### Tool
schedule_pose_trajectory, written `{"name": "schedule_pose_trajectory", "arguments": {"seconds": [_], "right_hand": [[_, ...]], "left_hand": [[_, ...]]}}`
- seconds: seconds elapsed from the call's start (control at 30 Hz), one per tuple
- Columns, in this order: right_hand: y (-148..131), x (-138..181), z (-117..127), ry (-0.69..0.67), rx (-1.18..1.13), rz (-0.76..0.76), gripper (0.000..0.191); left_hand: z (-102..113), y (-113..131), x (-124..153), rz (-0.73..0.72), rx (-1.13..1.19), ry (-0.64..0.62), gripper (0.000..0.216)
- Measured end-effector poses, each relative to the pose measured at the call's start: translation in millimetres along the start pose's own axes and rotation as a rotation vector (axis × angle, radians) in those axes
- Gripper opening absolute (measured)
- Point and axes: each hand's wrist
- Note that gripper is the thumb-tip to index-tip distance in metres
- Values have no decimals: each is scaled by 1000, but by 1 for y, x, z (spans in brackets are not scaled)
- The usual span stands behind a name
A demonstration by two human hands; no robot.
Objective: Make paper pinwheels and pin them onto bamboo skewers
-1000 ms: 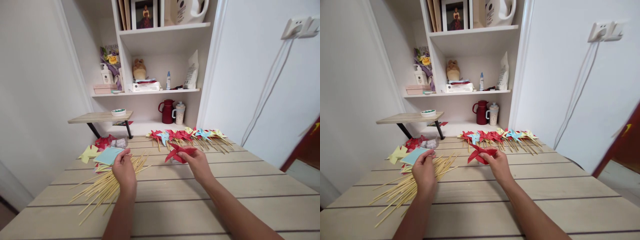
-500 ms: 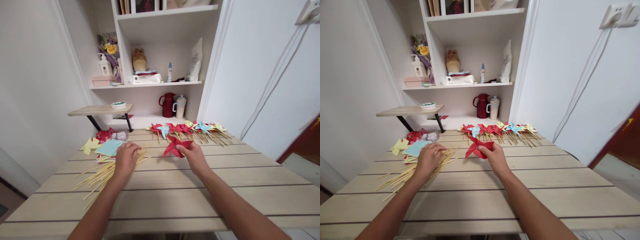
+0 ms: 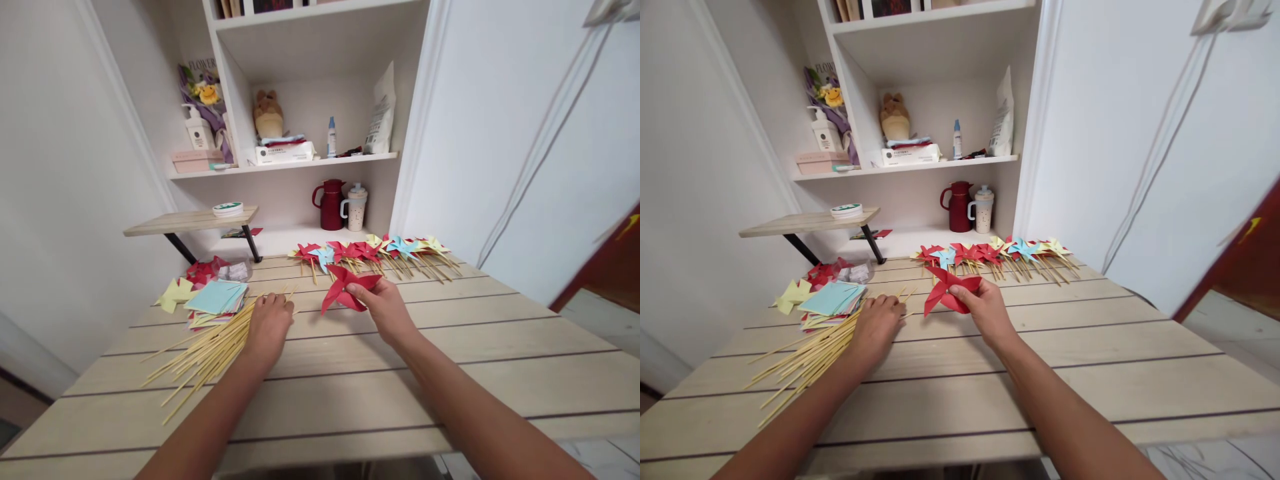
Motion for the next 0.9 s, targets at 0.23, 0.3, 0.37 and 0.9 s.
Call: {"name": "schedule_pose_trajectory", "arguments": {"seconds": [0.23, 0.3, 0.37, 0.9], "right_hand": [[-1, 1, 1, -32, 1, -3, 36], [1, 0, 2, -44, 3, 4, 36], [2, 1, 2, -61, 11, 7, 35], [-9, 7, 3, -178, 79, 189, 19]], "left_hand": [[-10, -2, 2, 42, -21, -20, 21], [-11, 0, 3, 37, -15, -21, 25], [-11, 1, 3, 38, -10, -17, 28], [-18, 46, -15, 641, 1437, 331, 25]]}}
Point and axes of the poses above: each hand's wrist, its own x-axis away from the middle knuckle, its own z-axis out of the back of the hand, y = z × x, and after that the axes turned 11 degrees about y, right-handed
